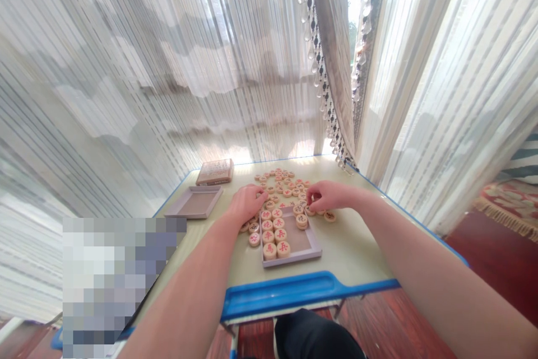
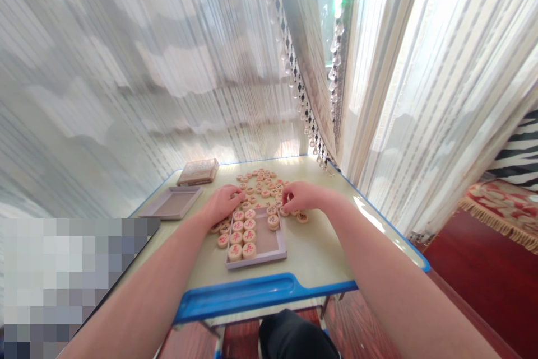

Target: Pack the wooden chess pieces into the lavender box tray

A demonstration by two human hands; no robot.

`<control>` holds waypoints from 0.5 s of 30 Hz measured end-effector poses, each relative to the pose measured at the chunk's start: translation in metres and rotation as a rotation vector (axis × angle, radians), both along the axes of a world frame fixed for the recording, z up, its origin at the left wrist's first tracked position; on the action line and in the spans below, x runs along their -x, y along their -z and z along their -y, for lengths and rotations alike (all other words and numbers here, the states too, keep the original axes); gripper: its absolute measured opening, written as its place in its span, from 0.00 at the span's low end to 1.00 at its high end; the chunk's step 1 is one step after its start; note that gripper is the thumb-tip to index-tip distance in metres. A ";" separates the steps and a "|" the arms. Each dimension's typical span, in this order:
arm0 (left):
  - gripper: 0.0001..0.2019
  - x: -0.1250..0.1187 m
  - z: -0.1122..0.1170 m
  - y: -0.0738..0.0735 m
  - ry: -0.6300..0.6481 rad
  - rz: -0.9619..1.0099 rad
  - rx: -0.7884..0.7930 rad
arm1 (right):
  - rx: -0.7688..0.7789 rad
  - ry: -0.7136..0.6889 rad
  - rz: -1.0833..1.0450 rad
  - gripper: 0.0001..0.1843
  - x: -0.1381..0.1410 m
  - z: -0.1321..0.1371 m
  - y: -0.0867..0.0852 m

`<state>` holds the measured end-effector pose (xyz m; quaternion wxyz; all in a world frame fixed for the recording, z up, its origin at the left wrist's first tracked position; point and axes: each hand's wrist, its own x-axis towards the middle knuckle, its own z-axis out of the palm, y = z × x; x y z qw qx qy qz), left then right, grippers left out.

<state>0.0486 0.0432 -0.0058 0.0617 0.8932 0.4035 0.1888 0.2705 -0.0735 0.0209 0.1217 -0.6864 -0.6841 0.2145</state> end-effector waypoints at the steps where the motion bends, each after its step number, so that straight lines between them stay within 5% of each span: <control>1: 0.17 0.000 0.000 0.000 0.000 -0.004 0.003 | -0.015 0.006 0.000 0.09 0.000 -0.001 0.001; 15: 0.22 0.002 -0.001 -0.003 0.034 0.028 0.081 | -0.216 0.157 0.074 0.10 -0.011 -0.014 0.015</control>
